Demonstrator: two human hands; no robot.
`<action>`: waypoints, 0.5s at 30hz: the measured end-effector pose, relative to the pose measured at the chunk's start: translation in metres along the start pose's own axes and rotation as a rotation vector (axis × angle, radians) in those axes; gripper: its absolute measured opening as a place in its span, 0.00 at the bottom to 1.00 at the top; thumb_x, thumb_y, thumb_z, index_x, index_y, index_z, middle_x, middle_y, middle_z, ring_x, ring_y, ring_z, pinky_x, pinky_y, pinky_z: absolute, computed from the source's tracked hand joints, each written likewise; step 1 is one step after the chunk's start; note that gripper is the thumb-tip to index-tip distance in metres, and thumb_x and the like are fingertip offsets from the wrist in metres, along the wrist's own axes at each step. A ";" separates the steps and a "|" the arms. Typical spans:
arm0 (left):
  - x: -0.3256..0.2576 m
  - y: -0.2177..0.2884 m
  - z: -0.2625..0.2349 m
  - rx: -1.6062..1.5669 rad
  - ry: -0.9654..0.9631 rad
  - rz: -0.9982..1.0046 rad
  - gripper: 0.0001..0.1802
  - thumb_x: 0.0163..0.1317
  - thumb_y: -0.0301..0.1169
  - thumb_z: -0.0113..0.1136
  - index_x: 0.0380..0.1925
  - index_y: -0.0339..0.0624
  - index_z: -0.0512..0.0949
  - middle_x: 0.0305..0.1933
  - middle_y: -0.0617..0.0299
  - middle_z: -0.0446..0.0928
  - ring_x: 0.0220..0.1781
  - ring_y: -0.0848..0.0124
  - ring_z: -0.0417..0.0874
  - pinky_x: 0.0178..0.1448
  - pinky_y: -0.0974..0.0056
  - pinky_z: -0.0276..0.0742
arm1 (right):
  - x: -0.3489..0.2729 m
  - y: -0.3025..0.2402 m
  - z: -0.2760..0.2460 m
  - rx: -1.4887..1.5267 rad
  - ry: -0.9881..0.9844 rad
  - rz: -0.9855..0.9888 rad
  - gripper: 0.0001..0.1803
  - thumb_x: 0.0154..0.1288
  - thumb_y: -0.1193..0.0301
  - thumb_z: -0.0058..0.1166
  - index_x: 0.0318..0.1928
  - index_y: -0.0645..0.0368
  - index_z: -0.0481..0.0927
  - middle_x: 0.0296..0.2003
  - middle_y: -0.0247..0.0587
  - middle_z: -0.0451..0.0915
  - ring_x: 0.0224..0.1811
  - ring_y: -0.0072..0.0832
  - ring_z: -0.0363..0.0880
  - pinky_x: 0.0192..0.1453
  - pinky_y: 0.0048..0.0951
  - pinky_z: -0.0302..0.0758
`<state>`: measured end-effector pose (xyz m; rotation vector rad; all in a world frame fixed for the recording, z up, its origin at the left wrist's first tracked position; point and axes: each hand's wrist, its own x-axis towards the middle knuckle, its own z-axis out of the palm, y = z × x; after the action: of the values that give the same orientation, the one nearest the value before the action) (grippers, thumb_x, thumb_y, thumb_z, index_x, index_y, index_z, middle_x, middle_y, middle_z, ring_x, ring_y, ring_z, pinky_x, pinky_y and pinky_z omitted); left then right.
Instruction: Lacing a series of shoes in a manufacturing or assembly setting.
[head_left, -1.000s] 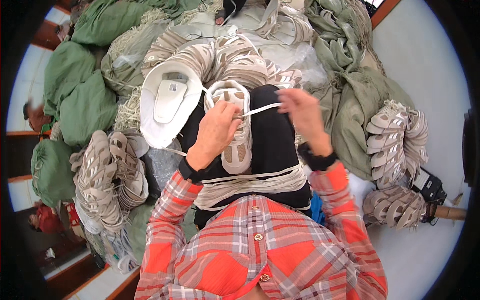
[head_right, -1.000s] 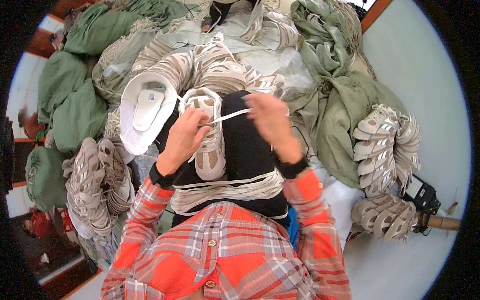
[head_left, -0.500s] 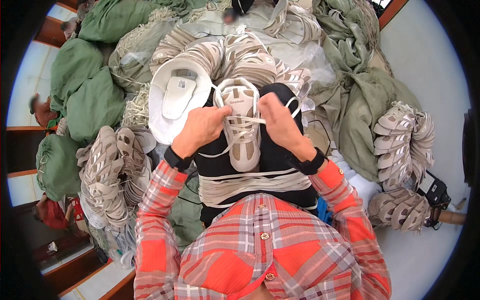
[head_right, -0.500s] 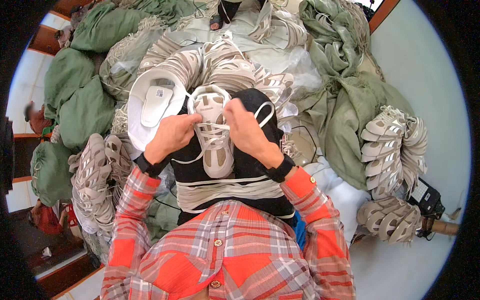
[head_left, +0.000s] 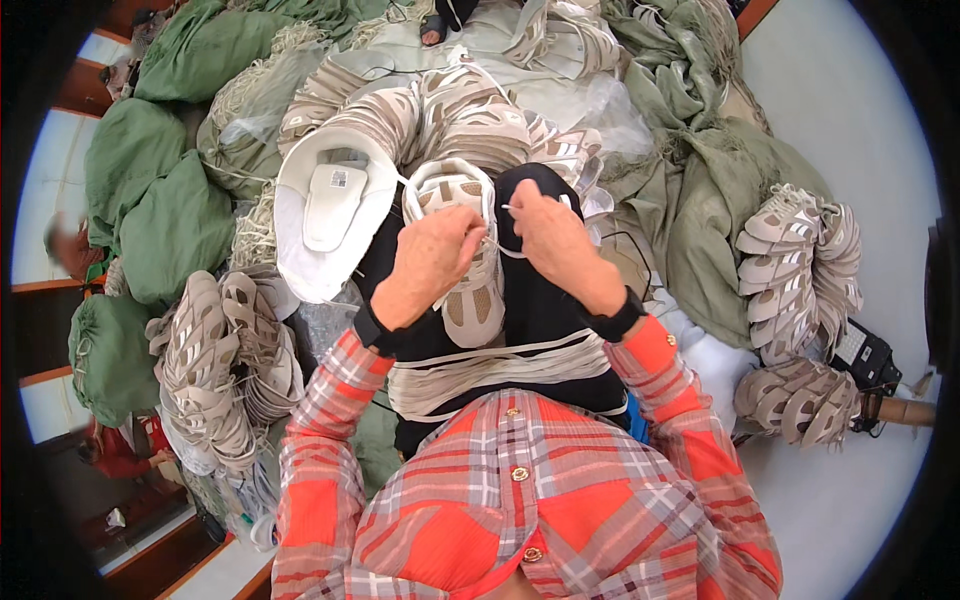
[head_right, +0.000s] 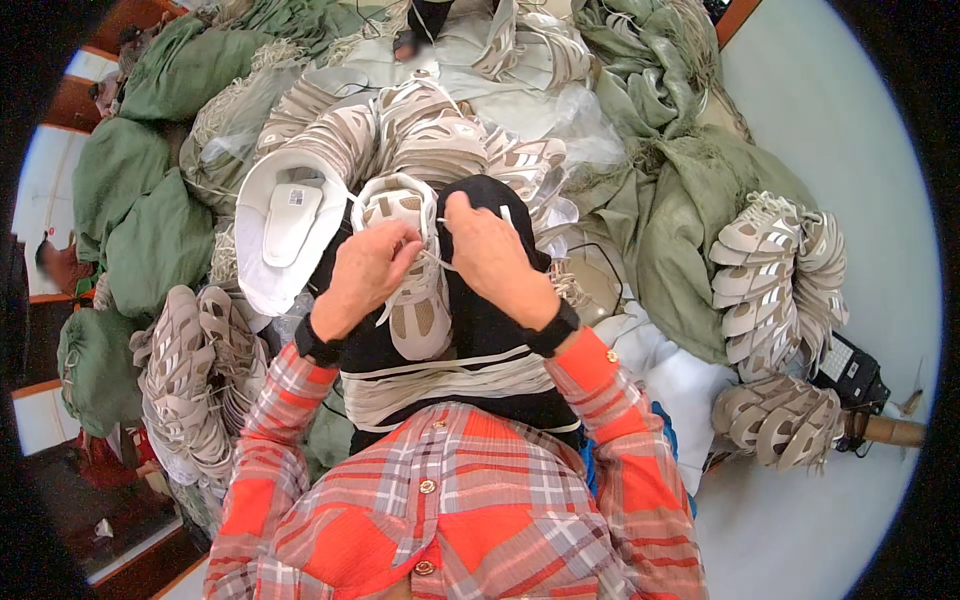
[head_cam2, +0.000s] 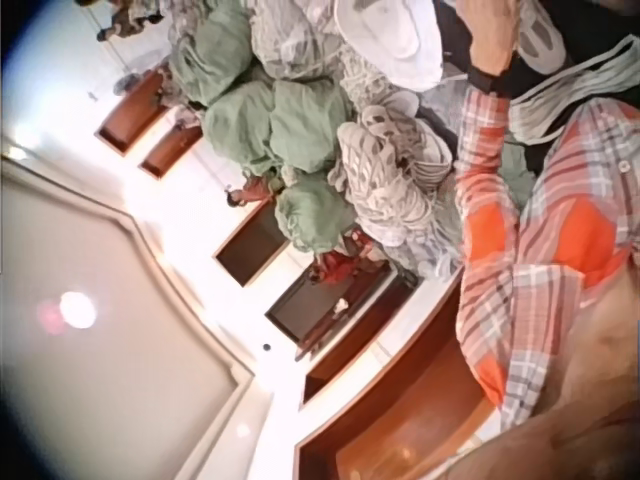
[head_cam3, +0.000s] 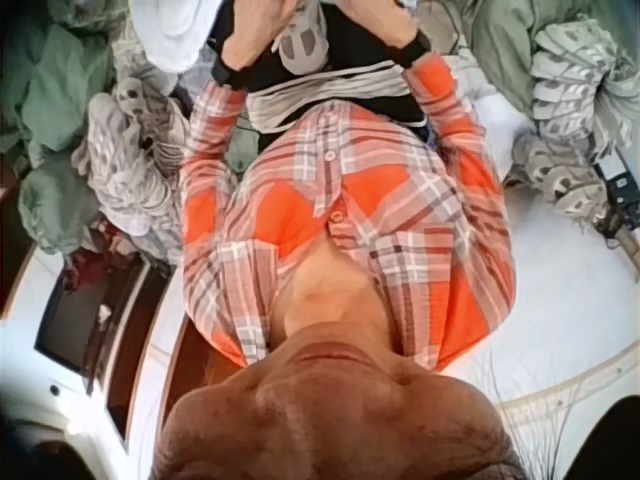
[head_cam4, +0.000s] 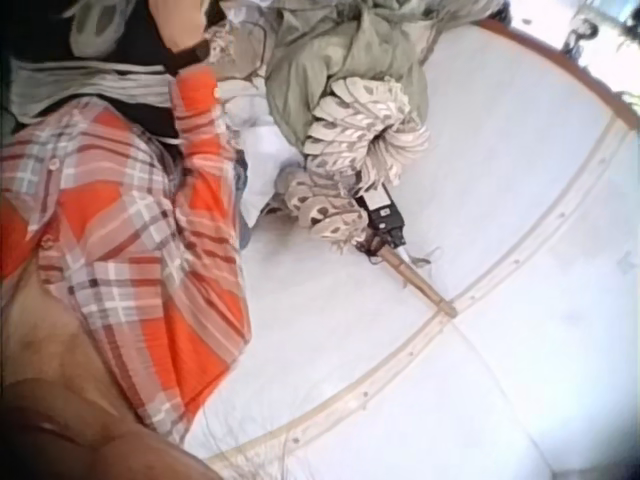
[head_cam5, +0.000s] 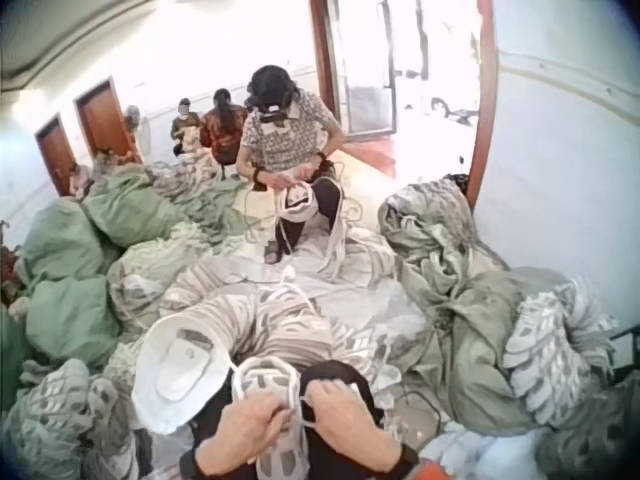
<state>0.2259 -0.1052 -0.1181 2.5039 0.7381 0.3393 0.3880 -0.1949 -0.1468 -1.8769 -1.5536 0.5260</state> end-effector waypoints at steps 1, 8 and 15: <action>0.000 0.003 0.004 -0.011 0.056 0.001 0.06 0.57 0.30 0.59 0.32 0.40 0.78 0.27 0.53 0.77 0.30 0.57 0.79 0.34 0.58 0.73 | 0.000 -0.001 0.006 -0.115 0.149 -0.173 0.07 0.53 0.77 0.49 0.35 0.63 0.69 0.30 0.50 0.75 0.37 0.48 0.73 0.40 0.44 0.69; 0.001 0.005 0.013 -0.116 0.079 -0.192 0.10 0.59 0.28 0.55 0.38 0.35 0.80 0.33 0.49 0.80 0.35 0.57 0.81 0.40 0.62 0.75 | -0.002 0.001 0.016 -0.241 0.233 -0.225 0.03 0.47 0.76 0.52 0.26 0.57 0.76 0.29 0.39 0.71 0.38 0.37 0.67 0.42 0.36 0.62; 0.002 -0.001 0.021 -0.109 0.134 -0.058 0.10 0.59 0.29 0.55 0.36 0.34 0.80 0.31 0.47 0.80 0.33 0.55 0.81 0.39 0.61 0.75 | -0.003 -0.002 0.025 -0.248 0.239 -0.197 0.03 0.51 0.78 0.50 0.28 0.57 0.76 0.28 0.40 0.72 0.37 0.39 0.69 0.42 0.37 0.62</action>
<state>0.2346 -0.1120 -0.1358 2.3701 0.8203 0.5161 0.3692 -0.1922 -0.1638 -1.8575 -1.6759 0.0196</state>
